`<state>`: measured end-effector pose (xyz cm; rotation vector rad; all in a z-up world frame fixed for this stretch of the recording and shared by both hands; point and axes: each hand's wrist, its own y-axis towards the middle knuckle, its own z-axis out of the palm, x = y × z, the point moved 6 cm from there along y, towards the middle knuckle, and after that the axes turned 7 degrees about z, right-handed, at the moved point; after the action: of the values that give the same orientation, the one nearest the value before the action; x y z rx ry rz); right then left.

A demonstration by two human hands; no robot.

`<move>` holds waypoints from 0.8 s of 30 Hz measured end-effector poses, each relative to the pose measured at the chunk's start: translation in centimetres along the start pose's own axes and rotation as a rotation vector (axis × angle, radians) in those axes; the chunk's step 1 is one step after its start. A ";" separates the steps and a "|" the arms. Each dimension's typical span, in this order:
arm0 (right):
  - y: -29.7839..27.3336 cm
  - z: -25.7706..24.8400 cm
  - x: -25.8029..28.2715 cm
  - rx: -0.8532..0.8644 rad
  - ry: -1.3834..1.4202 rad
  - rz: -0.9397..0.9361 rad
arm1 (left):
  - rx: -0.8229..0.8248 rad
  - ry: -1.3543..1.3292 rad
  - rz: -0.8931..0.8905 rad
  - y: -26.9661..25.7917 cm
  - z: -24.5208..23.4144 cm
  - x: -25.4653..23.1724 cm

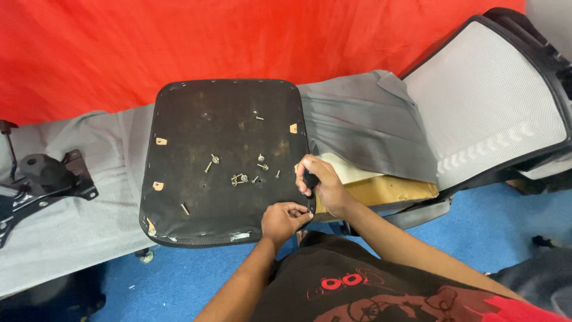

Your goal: The person uses a screwdriver to fasten screws into the underside of an overturned chair seat. They pick up screws and turn them into pre-drilled holes, working methodically across the seat base.

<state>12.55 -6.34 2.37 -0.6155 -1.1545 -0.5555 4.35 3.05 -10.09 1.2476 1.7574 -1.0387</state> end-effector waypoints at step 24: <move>-0.4 0.0 1.8 -0.044 -0.266 -0.046 | -0.096 0.108 -0.011 -1.0 -0.3 -1.7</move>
<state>12.87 -6.79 4.15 -0.7177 -1.4123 -0.5503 3.77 2.53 -8.26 1.2556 1.8756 -0.8968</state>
